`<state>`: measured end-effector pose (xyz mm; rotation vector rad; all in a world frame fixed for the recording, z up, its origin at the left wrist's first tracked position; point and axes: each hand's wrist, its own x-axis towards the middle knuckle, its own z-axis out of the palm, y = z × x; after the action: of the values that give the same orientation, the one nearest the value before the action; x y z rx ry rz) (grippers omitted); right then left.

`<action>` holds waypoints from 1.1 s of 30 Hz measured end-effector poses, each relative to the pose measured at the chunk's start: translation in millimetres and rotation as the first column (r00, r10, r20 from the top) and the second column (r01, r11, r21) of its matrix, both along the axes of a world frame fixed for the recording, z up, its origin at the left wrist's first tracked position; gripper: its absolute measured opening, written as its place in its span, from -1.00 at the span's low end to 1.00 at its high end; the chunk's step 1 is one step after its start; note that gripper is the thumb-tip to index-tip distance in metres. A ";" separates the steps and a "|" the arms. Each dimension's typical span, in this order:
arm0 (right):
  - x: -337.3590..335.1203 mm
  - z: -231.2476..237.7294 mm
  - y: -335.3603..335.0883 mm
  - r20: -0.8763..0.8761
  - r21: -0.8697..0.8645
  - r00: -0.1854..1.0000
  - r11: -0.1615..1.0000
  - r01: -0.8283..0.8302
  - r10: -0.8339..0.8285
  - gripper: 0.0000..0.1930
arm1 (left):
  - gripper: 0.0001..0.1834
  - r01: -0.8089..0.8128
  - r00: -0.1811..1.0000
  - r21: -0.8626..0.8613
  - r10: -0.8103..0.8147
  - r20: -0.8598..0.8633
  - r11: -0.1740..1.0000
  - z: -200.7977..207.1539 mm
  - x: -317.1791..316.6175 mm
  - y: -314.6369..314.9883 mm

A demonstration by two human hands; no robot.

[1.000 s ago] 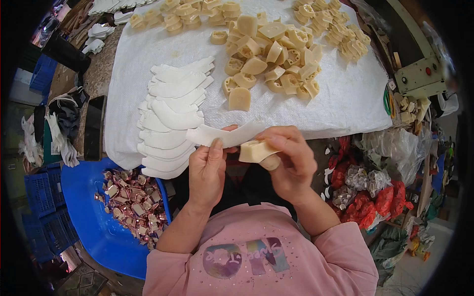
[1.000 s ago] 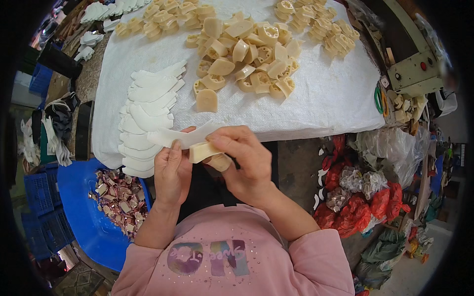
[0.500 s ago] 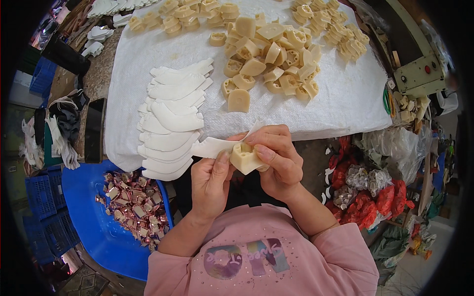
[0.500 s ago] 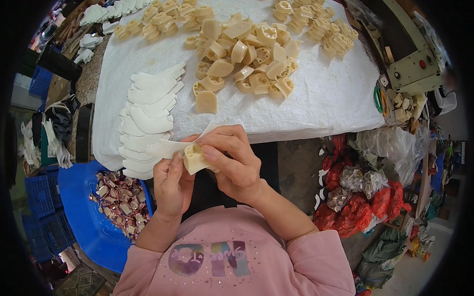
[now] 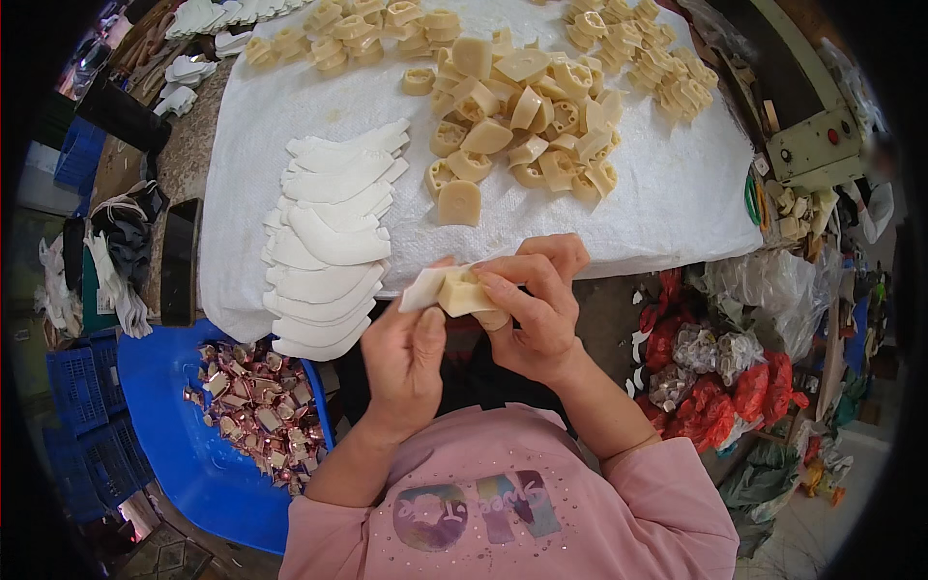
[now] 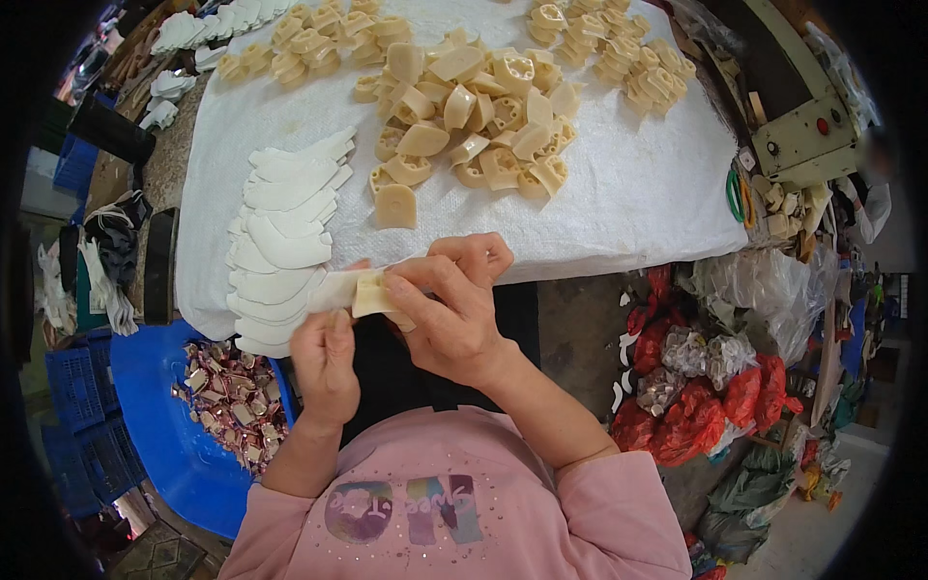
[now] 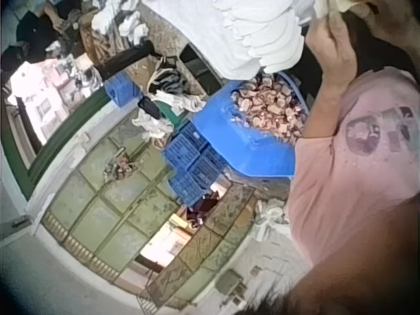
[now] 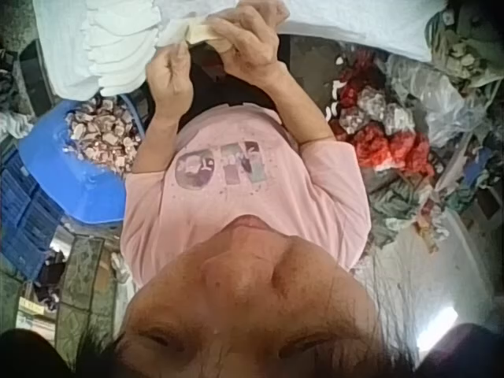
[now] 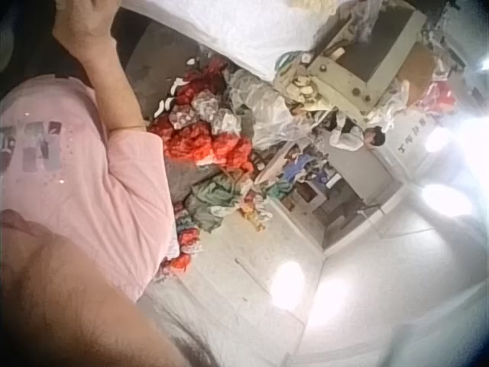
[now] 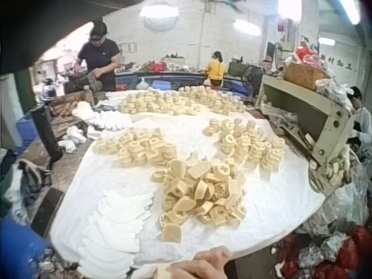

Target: The recorder is manually assembling cream-colored plastic shoe heel components with white inner liners.

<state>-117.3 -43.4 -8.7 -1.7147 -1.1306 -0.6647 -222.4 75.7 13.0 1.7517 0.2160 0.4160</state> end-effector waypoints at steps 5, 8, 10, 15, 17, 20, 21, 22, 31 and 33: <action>-4.4 22.9 -6.4 0.067 -0.179 0.997 0.983 0.044 -0.033 -0.72 | -0.75 -0.163 0.984 0.022 0.160 0.082 0.986 3.6 5.2 7.5; -8.4 32.1 -7.5 0.013 -0.387 0.996 0.918 0.083 -0.085 -0.77 | -0.78 -0.137 0.989 0.108 0.131 0.066 0.985 -0.9 3.0 8.0; -10.5 33.7 -7.1 -0.050 -0.449 0.997 0.893 0.034 -0.064 -0.78 | -0.79 -0.144 0.988 0.143 0.133 0.084 0.979 -4.1 4.1 5.5; -8.9 30.8 -6.2 -0.079 -0.511 0.997 0.859 -0.030 -0.012 -0.80 | -0.81 -0.185 0.975 0.337 0.130 0.181 0.923 -17.9 4.8 0.2; -6.6 25.2 -7.1 -0.083 -0.517 0.997 0.855 -0.044 0.001 -0.80 | -0.81 -0.223 0.960 0.453 0.116 0.253 0.863 -22.6 5.7 0.5; -2.0 11.3 -8.1 -0.163 -0.423 0.986 0.901 -0.091 0.023 -0.77 | -0.80 -0.112 0.985 0.314 0.064 0.160 0.943 -18.8 1.1 3.8; -0.6 8.6 -9.3 -0.223 -0.338 0.973 0.930 -0.141 0.066 -0.75 | -0.80 -0.109 0.986 0.319 0.061 0.157 0.941 -19.6 1.0 5.6; 0.0 7.4 -9.5 -0.278 -0.247 0.953 0.950 -0.190 0.118 -0.73 | -0.80 -0.092 0.987 0.240 0.056 0.151 0.967 -21.6 0.6 8.6; 3.9 19.5 -20.2 -0.472 -0.192 0.831 0.885 -0.424 0.296 -0.78 | -0.82 0.036 0.960 0.073 -0.055 0.274 0.997 -23.6 12.2 9.9; 3.7 18.6 -21.1 -0.487 -0.227 0.821 0.865 -0.448 0.298 -0.78 | -0.81 0.024 0.966 0.107 -0.051 0.254 0.994 -23.7 11.7 10.2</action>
<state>-113.5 -64.5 9.9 -1.7207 -1.2492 0.1783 -210.7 85.9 -10.7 1.7792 -0.0250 0.6305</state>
